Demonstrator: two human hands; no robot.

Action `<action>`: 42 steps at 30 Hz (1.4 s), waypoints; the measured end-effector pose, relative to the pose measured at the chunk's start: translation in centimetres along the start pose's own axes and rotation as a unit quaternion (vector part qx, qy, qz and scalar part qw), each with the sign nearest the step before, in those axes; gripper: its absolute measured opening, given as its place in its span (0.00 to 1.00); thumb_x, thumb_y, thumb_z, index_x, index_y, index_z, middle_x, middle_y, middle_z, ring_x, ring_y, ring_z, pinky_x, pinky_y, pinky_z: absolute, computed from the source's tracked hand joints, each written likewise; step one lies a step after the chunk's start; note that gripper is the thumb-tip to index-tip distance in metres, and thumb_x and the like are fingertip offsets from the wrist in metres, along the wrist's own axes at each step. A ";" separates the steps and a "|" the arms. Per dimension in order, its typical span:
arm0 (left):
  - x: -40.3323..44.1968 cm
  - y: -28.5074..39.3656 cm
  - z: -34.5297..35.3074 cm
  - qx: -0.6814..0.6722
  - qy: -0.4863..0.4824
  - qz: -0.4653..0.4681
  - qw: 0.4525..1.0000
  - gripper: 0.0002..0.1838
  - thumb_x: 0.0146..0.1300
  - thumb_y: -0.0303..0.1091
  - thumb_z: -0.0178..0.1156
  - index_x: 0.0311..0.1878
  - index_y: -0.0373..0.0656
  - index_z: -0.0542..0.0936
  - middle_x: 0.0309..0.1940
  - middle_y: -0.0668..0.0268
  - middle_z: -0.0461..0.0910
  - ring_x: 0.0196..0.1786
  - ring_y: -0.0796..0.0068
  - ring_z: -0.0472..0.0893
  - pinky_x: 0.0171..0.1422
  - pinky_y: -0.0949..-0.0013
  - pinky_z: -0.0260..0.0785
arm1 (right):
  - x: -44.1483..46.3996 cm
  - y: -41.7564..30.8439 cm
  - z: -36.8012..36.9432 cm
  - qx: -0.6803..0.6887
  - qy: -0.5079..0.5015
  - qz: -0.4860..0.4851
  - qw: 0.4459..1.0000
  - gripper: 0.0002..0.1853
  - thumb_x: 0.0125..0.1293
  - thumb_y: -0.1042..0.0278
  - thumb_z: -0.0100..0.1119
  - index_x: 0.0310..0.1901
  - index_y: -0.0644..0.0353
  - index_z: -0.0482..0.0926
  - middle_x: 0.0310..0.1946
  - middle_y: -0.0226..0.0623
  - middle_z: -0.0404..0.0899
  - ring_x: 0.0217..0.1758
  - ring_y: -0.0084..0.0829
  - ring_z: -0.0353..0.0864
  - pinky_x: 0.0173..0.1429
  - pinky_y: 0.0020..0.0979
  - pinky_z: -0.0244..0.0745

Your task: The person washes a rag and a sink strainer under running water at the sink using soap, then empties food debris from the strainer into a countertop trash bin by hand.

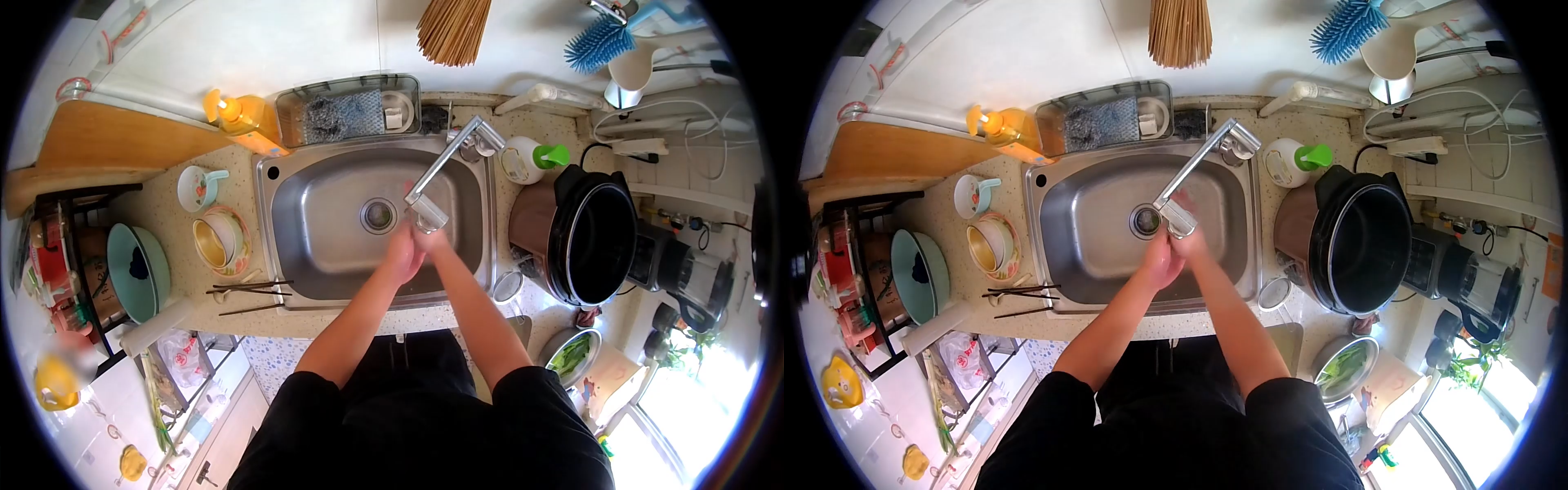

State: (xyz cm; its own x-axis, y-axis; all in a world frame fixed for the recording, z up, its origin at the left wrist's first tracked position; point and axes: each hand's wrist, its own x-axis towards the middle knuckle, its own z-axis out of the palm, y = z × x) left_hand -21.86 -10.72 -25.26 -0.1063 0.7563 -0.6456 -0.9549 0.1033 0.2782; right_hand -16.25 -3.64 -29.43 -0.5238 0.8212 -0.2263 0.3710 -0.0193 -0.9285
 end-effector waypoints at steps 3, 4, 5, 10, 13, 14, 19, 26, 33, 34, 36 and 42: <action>-0.6 0.7 0.9 -0.030 -0.026 0.008 0.999 0.25 0.82 0.53 0.40 0.67 0.47 0.74 0.64 0.69 0.78 0.64 0.72 0.75 0.71 0.62 0.66 | 0.5 0.0 -0.8 0.014 0.019 0.015 1.000 0.27 0.75 0.65 0.54 0.73 0.60 0.69 0.74 0.57 0.66 0.77 0.48 0.66 0.76 0.38 0.63; -0.6 1.2 1.7 -0.039 -0.016 0.005 0.999 0.25 0.81 0.54 0.41 0.66 0.47 0.74 0.64 0.69 0.78 0.64 0.72 0.76 0.71 0.62 0.66 | -0.2 -0.7 -0.6 0.042 0.008 0.041 0.998 0.27 0.76 0.63 0.52 0.73 0.61 0.68 0.75 0.58 0.63 0.78 0.49 0.65 0.77 0.39 0.61; -0.6 1.9 2.3 -0.042 0.002 0.005 0.999 0.28 0.80 0.58 0.42 0.66 0.47 0.74 0.62 0.68 0.79 0.63 0.70 0.77 0.70 0.62 0.67 | -1.6 -1.5 -0.3 0.069 -0.002 0.067 0.995 0.27 0.77 0.62 0.50 0.74 0.61 0.67 0.76 0.58 0.61 0.79 0.50 0.63 0.78 0.39 0.59; 2.4 3.3 -5.7 -0.110 -0.199 -0.099 0.969 0.33 0.75 0.68 0.43 0.62 0.50 0.77 0.58 0.67 0.81 0.61 0.65 0.78 0.68 0.58 0.68 | -6.0 -6.9 1.2 -0.011 -0.017 -0.056 0.998 0.31 0.79 0.55 0.45 0.77 0.62 0.62 0.76 0.60 0.60 0.80 0.54 0.58 0.82 0.44 0.49; 2.9 0.9 -4.0 -0.056 -0.001 -0.020 0.998 0.31 0.74 0.67 0.44 0.62 0.52 0.77 0.57 0.66 0.82 0.60 0.64 0.79 0.65 0.51 0.71 | -6.1 -7.1 1.3 -0.035 -0.045 -0.038 0.998 0.31 0.80 0.51 0.44 0.77 0.57 0.62 0.74 0.61 0.62 0.80 0.58 0.56 0.82 0.49 0.48; 3.3 -0.4 -5.6 -0.041 -0.020 -0.028 0.999 0.29 0.76 0.64 0.43 0.63 0.52 0.76 0.58 0.66 0.81 0.61 0.64 0.79 0.66 0.51 0.71 | -5.5 -5.6 1.5 -0.065 -0.040 0.019 0.997 0.29 0.80 0.51 0.44 0.76 0.54 0.63 0.74 0.58 0.64 0.80 0.58 0.56 0.82 0.50 0.48; -0.1 -0.5 -1.2 -0.076 -0.003 -0.078 0.994 0.23 0.82 0.47 0.37 0.67 0.44 0.71 0.62 0.63 0.78 0.63 0.63 0.77 0.70 0.58 0.68 | -1.4 -0.6 -0.5 -0.237 -0.038 -0.004 0.971 0.25 0.75 0.57 0.51 0.71 0.50 0.72 0.72 0.47 0.70 0.77 0.53 0.63 0.81 0.53 0.52; 1.2 2.4 0.3 -0.134 -0.015 0.030 0.990 0.28 0.78 0.54 0.44 0.67 0.44 0.75 0.60 0.62 0.79 0.64 0.60 0.76 0.75 0.54 0.62 | -2.4 -1.5 -2.0 -0.222 0.059 -0.066 0.971 0.23 0.70 0.68 0.55 0.66 0.58 0.76 0.73 0.49 0.68 0.79 0.56 0.60 0.81 0.58 0.50; 4.8 0.2 -4.4 -0.085 0.010 -0.006 0.996 0.32 0.73 0.61 0.48 0.74 0.56 0.69 0.68 0.62 0.74 0.69 0.59 0.74 0.73 0.47 0.64 | -7.3 -5.9 -1.2 -0.010 -0.049 -0.015 0.999 0.23 0.73 0.68 0.54 0.68 0.63 0.73 0.70 0.58 0.68 0.71 0.59 0.68 0.75 0.48 0.61; 5.4 -0.5 -5.6 -0.060 -0.005 -0.021 0.998 0.31 0.74 0.60 0.46 0.75 0.58 0.68 0.70 0.62 0.74 0.70 0.59 0.73 0.73 0.45 0.64 | -7.0 -6.5 -1.1 -0.053 -0.037 -0.037 0.997 0.24 0.74 0.67 0.53 0.69 0.62 0.72 0.70 0.58 0.68 0.72 0.60 0.67 0.76 0.49 0.60; 3.8 -2.2 -5.5 -0.033 -0.037 -0.010 0.999 0.30 0.76 0.58 0.43 0.76 0.56 0.68 0.72 0.62 0.72 0.72 0.59 0.72 0.75 0.47 0.63 | -5.7 -6.9 -1.1 -0.137 -0.012 -0.081 0.987 0.24 0.75 0.65 0.51 0.70 0.61 0.71 0.71 0.56 0.67 0.73 0.60 0.65 0.78 0.49 0.57; -0.2 -0.9 -0.6 -0.119 -0.008 -0.015 0.993 0.27 0.78 0.49 0.42 0.71 0.44 0.71 0.69 0.60 0.74 0.69 0.61 0.74 0.75 0.55 0.64 | -2.7 -1.1 -1.6 -0.129 -0.041 -0.007 0.991 0.31 0.68 0.70 0.54 0.74 0.53 0.67 0.75 0.46 0.65 0.79 0.55 0.59 0.82 0.60 0.45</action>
State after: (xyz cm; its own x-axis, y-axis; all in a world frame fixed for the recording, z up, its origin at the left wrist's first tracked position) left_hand -21.12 -11.37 -25.79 -0.0733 0.7653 -0.6394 -0.9963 -0.0275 0.0813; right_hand -14.00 -4.92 -27.36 -0.5865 0.7712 -0.2474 0.5416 0.1464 -0.8278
